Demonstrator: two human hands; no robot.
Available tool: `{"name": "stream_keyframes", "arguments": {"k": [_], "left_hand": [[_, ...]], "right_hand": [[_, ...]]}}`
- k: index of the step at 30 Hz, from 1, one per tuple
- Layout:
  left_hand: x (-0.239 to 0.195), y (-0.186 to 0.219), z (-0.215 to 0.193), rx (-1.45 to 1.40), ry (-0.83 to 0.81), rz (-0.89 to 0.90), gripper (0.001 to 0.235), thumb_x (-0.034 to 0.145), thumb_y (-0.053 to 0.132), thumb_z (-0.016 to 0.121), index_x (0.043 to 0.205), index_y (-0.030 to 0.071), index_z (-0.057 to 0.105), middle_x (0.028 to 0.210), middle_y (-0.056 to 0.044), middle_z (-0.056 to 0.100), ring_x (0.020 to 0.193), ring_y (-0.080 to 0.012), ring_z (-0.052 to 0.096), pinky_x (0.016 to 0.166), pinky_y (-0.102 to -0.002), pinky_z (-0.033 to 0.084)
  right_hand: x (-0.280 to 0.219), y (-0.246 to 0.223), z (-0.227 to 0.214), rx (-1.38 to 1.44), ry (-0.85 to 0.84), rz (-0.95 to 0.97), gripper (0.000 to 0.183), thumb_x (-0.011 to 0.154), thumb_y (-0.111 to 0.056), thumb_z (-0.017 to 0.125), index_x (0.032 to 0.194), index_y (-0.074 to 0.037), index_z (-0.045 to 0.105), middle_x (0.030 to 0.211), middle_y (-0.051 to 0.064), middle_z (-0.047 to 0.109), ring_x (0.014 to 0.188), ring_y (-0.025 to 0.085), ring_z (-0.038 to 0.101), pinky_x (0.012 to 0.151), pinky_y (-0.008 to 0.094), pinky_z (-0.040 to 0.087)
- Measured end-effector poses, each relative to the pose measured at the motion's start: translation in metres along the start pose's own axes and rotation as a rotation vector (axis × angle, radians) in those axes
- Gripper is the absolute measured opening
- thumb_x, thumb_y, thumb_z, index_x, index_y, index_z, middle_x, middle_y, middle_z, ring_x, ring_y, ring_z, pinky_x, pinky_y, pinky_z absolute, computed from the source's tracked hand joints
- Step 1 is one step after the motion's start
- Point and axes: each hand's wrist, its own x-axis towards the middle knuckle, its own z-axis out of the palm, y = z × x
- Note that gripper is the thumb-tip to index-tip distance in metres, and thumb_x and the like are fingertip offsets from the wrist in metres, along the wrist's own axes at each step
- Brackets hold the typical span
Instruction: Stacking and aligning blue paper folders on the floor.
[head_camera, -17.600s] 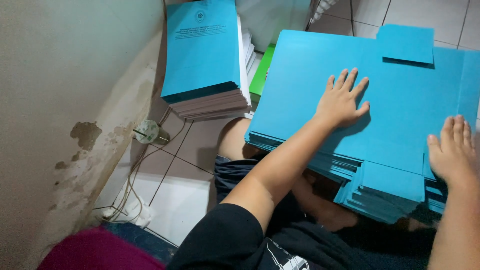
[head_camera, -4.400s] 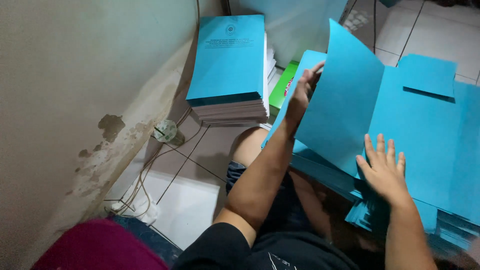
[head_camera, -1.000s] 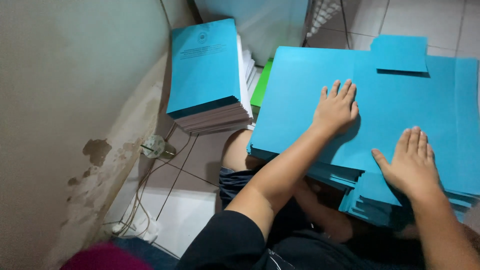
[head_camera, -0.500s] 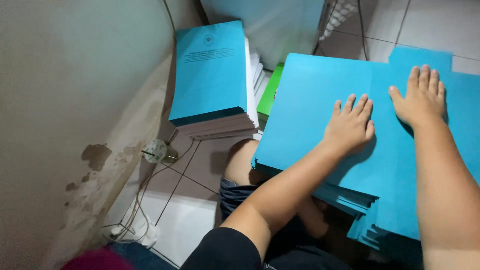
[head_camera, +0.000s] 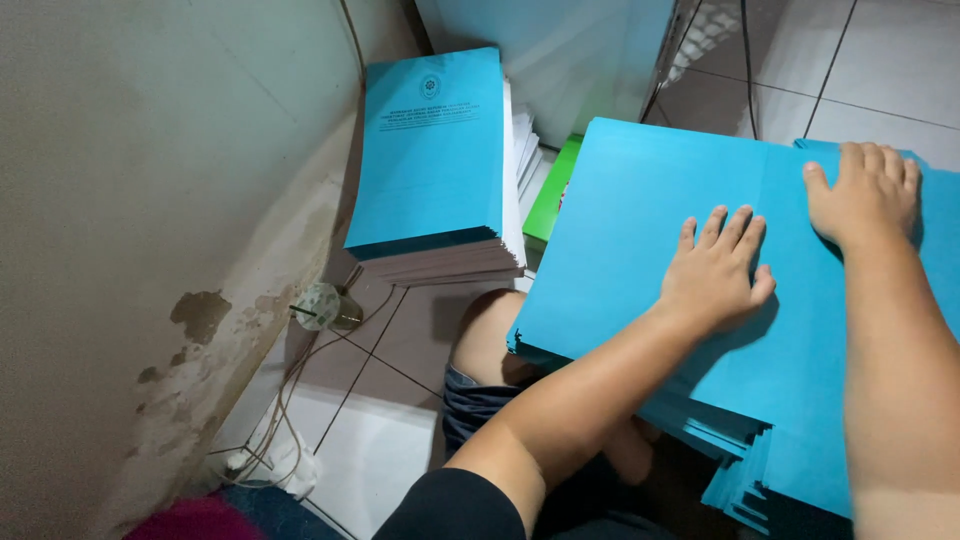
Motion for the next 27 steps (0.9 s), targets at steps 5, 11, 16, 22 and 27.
{"name": "stream_keyframes", "arguments": {"k": [5,11,16,22,27], "left_hand": [[0.004,-0.001,-0.003,0.026,-0.015,0.028,0.071,0.092,0.043,0.043,0.156,0.012,0.046,0.166,-0.009,0.046,0.157,-0.0338,0.04,0.128,-0.063,0.028],[0.004,-0.001,-0.01,0.027,0.03,0.063,0.069,0.091,0.043,0.047,0.152,0.01,0.05,0.162,-0.011,0.049,0.153,-0.0357,0.042,0.124,-0.064,0.03],[0.007,-0.005,-0.012,0.105,-0.092,0.091,0.064,0.099,0.045,0.042,0.154,0.011,0.045,0.163,-0.009,0.043,0.154,-0.0335,0.036,0.123,-0.061,0.029],[0.004,0.022,0.018,0.468,0.01,0.333,0.031,0.092,0.022,0.057,0.117,0.017,0.074,0.147,-0.014,0.057,0.138,-0.0399,0.05,0.109,-0.067,0.039],[-0.026,0.107,0.036,0.146,0.032,0.432,0.009,0.084,0.008,0.056,0.093,0.011,0.057,0.105,-0.011,0.057,0.091,-0.0338,0.052,0.074,-0.05,0.04]], "right_hand": [[-0.03,-0.061,-0.069,0.149,-0.258,0.228,0.087,0.102,-0.055,0.032,0.166,0.003,0.015,0.174,0.02,0.009,0.16,0.033,0.001,0.127,0.05,0.002],[-0.177,-0.071,-0.11,0.425,-0.133,0.111,0.061,0.117,-0.039,0.032,0.144,0.01,0.058,0.153,0.025,0.054,0.155,0.033,0.034,0.122,0.044,0.027],[-0.395,-0.105,-0.155,0.512,0.23,-0.013,0.05,0.113,-0.024,0.027,0.076,-0.004,0.054,0.077,0.015,0.052,0.073,0.028,0.047,0.074,0.042,0.041],[-0.531,0.006,-0.101,0.269,0.267,0.251,0.034,0.112,-0.002,0.047,0.084,0.008,0.064,0.083,0.021,0.063,0.077,0.036,0.059,0.075,0.047,0.047],[-0.528,0.087,-0.112,-0.269,-0.036,0.551,0.024,0.11,-0.027,0.059,0.11,-0.008,0.074,0.113,0.011,0.076,0.11,0.035,0.066,0.09,0.051,0.05]]}}
